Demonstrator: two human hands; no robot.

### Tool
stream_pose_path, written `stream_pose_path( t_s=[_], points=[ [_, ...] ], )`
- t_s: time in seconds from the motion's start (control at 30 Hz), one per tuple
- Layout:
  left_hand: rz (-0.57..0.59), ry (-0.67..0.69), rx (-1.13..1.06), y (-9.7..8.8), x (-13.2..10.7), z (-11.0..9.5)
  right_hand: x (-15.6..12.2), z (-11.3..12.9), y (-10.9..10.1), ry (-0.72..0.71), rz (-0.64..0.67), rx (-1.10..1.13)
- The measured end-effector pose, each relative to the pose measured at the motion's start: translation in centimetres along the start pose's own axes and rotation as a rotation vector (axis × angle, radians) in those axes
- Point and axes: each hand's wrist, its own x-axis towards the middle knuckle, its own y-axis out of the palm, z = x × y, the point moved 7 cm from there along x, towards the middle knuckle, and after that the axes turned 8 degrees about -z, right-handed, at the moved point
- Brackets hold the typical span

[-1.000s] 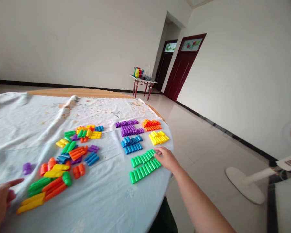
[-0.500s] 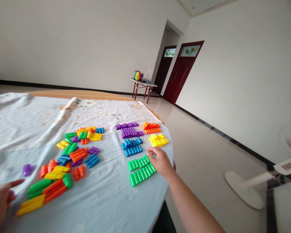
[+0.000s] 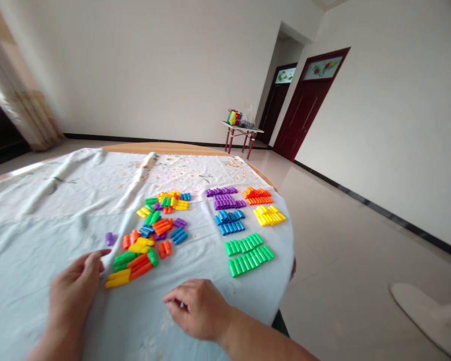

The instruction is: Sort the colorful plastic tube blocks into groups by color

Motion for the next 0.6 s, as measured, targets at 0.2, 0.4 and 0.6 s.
stream_pose_path(
  t_s=[0.2,0.4,0.6],
  points=[
    [0.041,-0.043,-0.069,0.0,-0.9,-1.2,-0.6,-0.7,0.7,0.030,0.006,0.036],
    [0.036,-0.040,-0.082,0.2,-0.9,-0.9,2.2,-1.3,0.2,0.071,-0.029,0.060],
    [0.017,-0.021,-0.083,-0.2,-0.9,-1.3,6.4,-2.3,1.0,0.078,-0.174,0.012]
  ],
)
